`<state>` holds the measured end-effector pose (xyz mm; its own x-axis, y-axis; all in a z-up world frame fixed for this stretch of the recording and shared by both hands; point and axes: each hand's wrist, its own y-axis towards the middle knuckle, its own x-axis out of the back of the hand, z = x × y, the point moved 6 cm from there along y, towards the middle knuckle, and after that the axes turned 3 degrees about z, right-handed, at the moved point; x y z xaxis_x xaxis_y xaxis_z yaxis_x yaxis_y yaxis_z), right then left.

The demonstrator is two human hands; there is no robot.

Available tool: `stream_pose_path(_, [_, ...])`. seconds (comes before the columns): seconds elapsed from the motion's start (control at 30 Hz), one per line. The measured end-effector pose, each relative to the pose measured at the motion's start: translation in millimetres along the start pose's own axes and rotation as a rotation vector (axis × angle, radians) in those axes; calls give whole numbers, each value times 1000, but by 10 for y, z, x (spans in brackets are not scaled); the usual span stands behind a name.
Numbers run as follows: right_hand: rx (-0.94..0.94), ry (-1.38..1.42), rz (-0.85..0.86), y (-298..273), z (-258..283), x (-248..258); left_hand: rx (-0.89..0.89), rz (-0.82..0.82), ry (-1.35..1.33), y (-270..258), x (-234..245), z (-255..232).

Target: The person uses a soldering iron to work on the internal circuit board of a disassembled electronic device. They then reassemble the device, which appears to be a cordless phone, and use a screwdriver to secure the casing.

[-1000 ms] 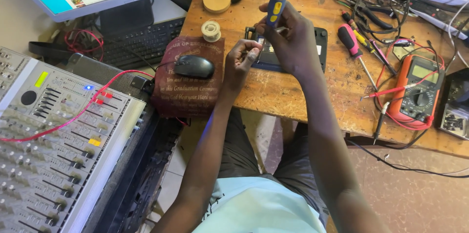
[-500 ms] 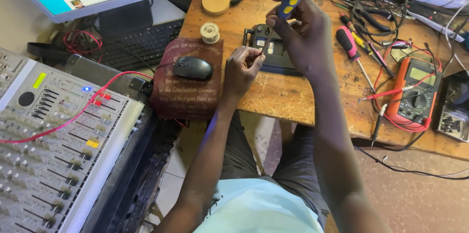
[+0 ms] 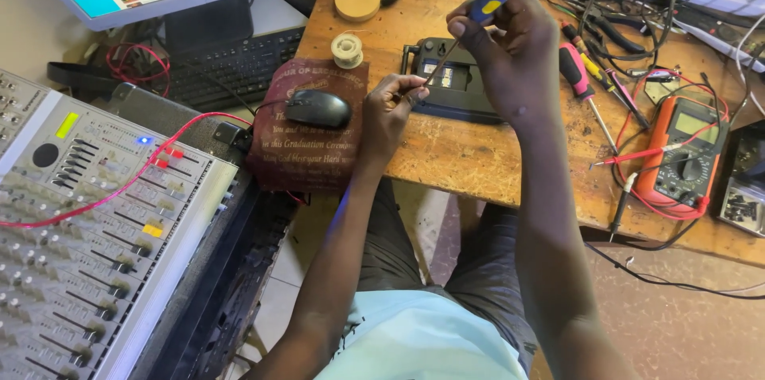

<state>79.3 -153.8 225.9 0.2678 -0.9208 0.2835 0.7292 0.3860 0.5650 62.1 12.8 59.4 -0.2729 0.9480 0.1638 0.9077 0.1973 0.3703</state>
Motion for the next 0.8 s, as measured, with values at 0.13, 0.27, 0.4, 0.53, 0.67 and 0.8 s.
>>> stream_pose_path(0.13, [-20,-3,-6,-2,12,9,27,-9,-9,-4,-5,9])
stream_pose_path(0.27, [-26,-2,-6,-9,36,11,-4,-21,-50,-4,-38,94])
stream_pose_path(0.4, [-36,3,-9,-12,76,11,-17,-29,-42,2,-45,77])
stream_pose_path(0.53, [14,-40,9,42,34,9,3,-17,-114,33,-55,110])
stream_pose_path(0.67, [30,-98,-16,125,-30,10,24,-13,-222,93,-84,208])
stream_pose_path(0.8, [155,-9,-11,275,1,-32,38,-18,-291,174,11,167])
